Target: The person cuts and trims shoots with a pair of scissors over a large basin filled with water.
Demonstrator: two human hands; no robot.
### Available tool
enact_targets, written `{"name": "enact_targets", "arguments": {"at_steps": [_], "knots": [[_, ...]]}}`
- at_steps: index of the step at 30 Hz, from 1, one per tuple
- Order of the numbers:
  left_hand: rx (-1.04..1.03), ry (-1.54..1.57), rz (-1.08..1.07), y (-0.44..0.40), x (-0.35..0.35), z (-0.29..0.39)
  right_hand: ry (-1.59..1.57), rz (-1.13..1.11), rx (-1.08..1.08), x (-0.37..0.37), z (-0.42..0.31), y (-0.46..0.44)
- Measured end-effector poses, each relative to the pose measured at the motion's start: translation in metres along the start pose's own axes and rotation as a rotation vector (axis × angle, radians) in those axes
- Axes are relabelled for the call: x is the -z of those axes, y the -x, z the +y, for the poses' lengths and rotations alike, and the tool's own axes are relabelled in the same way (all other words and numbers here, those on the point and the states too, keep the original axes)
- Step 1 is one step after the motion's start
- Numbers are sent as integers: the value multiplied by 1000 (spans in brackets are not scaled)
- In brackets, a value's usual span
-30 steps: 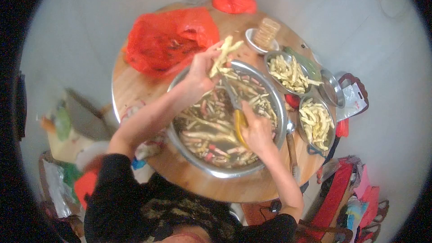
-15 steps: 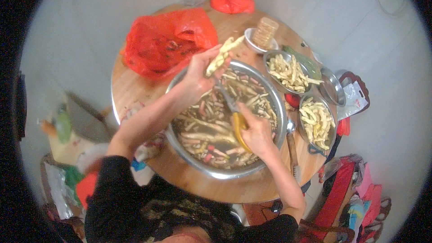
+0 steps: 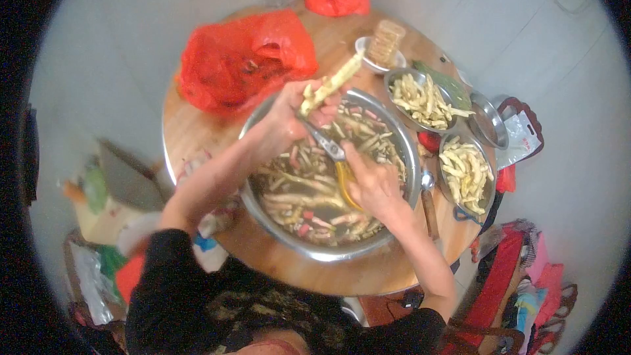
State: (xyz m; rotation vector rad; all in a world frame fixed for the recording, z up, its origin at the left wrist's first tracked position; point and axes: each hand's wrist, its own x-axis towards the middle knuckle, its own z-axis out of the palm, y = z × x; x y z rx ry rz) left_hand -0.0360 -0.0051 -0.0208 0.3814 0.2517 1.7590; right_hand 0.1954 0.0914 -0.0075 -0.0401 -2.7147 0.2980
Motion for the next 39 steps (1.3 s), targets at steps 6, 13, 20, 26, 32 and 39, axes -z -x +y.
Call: {"name": "enact_targets", "arguments": {"at_steps": [6,13,20,26,32,39], "knots": [[-90,200,14,-1,-12,0,-202,174,71,4,17,-6],[-108,19,262,8,-40,-1,27,117,96,15,21,-8],[-134,-124,231,-3,-8,3,-102,-73,-41,21,7,5],[-166,-236,245,-1,-17,3,-325,-76,-241,32,6,0],[-166,-387,363,11,-33,-1,-265,10,-119,15,10,16],[-221,-311,321,5,-37,-5,-398,33,-274,1,2,13]]}}
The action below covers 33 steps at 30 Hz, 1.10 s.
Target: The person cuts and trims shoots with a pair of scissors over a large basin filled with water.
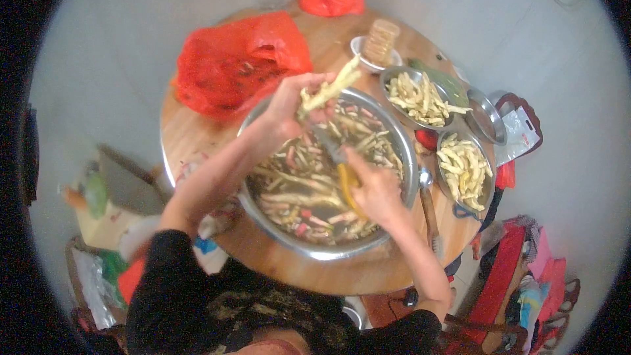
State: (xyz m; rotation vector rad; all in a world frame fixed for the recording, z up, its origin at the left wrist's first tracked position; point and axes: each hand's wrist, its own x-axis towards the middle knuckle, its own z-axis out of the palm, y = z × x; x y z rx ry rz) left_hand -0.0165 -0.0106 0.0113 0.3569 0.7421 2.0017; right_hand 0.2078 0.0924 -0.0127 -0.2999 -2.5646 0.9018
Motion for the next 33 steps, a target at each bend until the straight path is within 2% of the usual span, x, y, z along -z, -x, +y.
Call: {"name": "enact_targets", "arguments": {"at_steps": [2,3,4,6,7,8,10,11,12,15,22,24,27,29,33], "knots": [[96,88,-142,-15,19,-3,176,-36,206,-10,1,9],[96,89,-140,-13,19,-1,72,3,242,-7,-3,5],[86,124,-86,-9,17,1,70,-1,240,-2,-8,1],[82,159,-36,-5,12,2,-43,-21,-110,8,-16,-5],[93,93,-21,-5,10,2,29,38,-7,4,-10,-7],[101,23,-7,-5,7,3,29,42,-6,2,-10,-4],[94,37,-13,-6,9,4,232,-32,241,-5,-10,3],[93,59,-15,-6,11,4,138,-14,267,-5,-7,4],[93,61,-12,-7,14,4,137,-17,267,-3,-6,4],[76,119,-4,-11,19,3,-31,23,-94,8,-7,3],[91,160,36,-16,22,-1,155,79,131,1,-7,-3],[116,172,15,-18,29,-2,94,-30,219,-13,-5,4],[42,261,-45,-15,32,-3,12,-31,151,-7,7,2],[65,75,83,-10,23,2,-18,-9,61,-1,9,-4],[63,41,18,-12,20,2,82,7,137,7,-2,-10]]}}
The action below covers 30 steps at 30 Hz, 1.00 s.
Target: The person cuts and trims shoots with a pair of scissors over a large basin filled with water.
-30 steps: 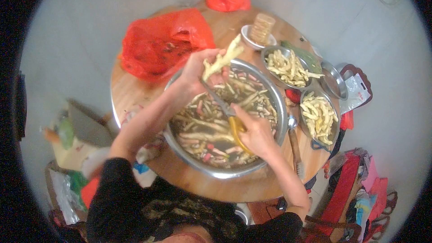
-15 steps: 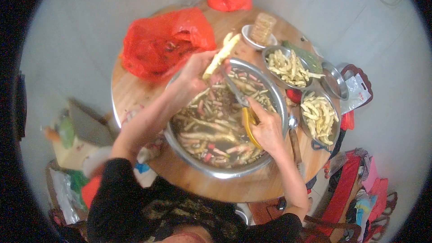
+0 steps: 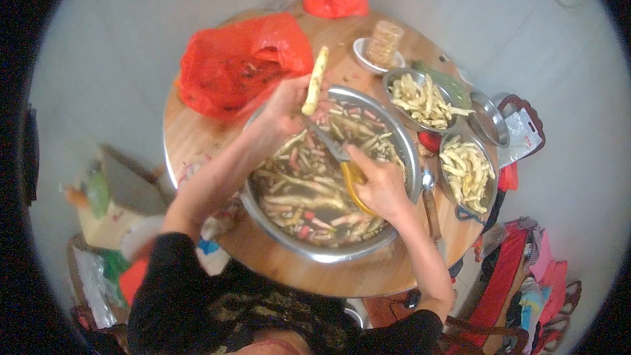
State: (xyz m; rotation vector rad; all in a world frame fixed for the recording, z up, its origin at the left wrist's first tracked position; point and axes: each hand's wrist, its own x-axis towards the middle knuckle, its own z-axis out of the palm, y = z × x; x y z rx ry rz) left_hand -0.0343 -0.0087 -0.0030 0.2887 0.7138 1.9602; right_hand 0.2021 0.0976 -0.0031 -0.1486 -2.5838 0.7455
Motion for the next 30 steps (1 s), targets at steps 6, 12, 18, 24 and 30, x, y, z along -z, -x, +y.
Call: {"name": "enact_targets", "arguments": {"at_steps": [6,12,18,24,30], "knots": [[16,181,-133,-15,22,-5,104,-51,69,14,0,8],[59,28,-128,13,-17,6,4,41,-27,12,2,7],[126,126,-390,-3,4,4,43,-22,129,-7,-2,11],[136,236,-281,7,-15,3,-133,45,-10,1,6,6],[191,309,-329,-3,5,3,50,-46,153,-6,9,15]]}}
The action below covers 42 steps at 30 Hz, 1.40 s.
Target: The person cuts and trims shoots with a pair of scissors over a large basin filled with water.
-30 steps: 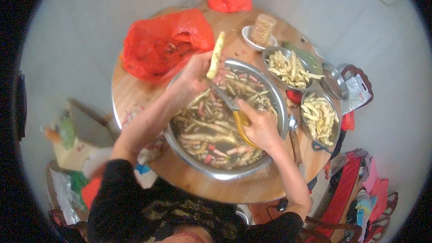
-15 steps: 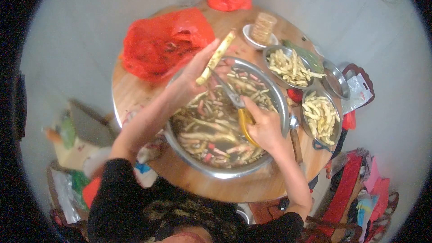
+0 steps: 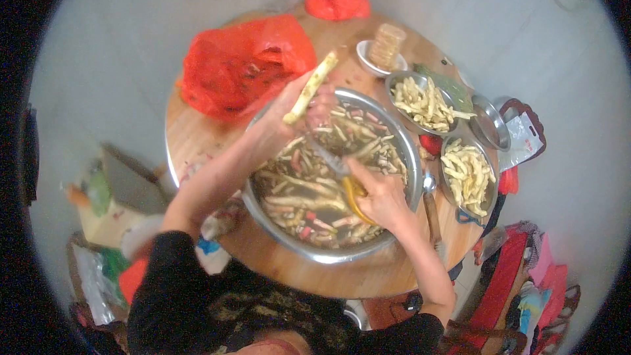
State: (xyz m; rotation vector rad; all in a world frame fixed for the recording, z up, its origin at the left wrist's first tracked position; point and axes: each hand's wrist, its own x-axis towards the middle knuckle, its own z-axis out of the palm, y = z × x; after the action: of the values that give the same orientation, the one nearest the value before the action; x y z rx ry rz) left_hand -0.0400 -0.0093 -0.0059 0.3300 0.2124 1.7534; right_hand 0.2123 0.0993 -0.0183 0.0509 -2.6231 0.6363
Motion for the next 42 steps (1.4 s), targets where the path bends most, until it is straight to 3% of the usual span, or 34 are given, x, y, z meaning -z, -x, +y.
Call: {"name": "enact_targets", "arguments": {"at_steps": [4,6,11,14,16,19,21,23,25,27,28,29,31,33,36,37,39,42], "knots": [[-3,5,-44,-7,8,2,-20,-2,-43,2,4,6],[17,34,-37,-8,5,-1,-180,100,-174,4,8,3],[-126,-222,156,-4,-13,-10,-12,102,-50,4,2,1],[-101,-253,85,-2,-9,-5,-81,12,-127,12,-8,4],[-91,-312,84,0,-10,-7,-244,96,-307,15,-3,3],[-85,-424,74,5,-19,-9,-198,79,-176,20,-4,-1],[-84,-472,68,8,-25,-11,-213,44,-207,21,0,0],[-129,-634,210,8,-27,-13,-229,3,-236,23,1,-1],[-152,-636,260,7,-32,-19,177,64,-76,27,-1,-4],[-175,-639,304,4,-28,-18,271,143,-46,27,1,-2],[-116,-600,223,4,-19,-14,363,221,-14,27,2,-2],[-58,-557,145,2,-10,-12,363,220,-13,27,6,-3],[-61,-644,162,7,-14,-14,95,454,-325,29,16,-2],[-72,-723,192,10,-14,-17,172,523,-202,29,17,-2],[-218,-1494,255,0,-11,-42,131,432,-175,22,12,7],[-211,-1487,264,-3,-6,-48,126,422,-180,20,12,8],[-126,-2240,150,-11,14,-59,57,434,-243,18,9,7],[-319,-2448,18,-6,62,-80,15,472,-276,14,10,8]]}}
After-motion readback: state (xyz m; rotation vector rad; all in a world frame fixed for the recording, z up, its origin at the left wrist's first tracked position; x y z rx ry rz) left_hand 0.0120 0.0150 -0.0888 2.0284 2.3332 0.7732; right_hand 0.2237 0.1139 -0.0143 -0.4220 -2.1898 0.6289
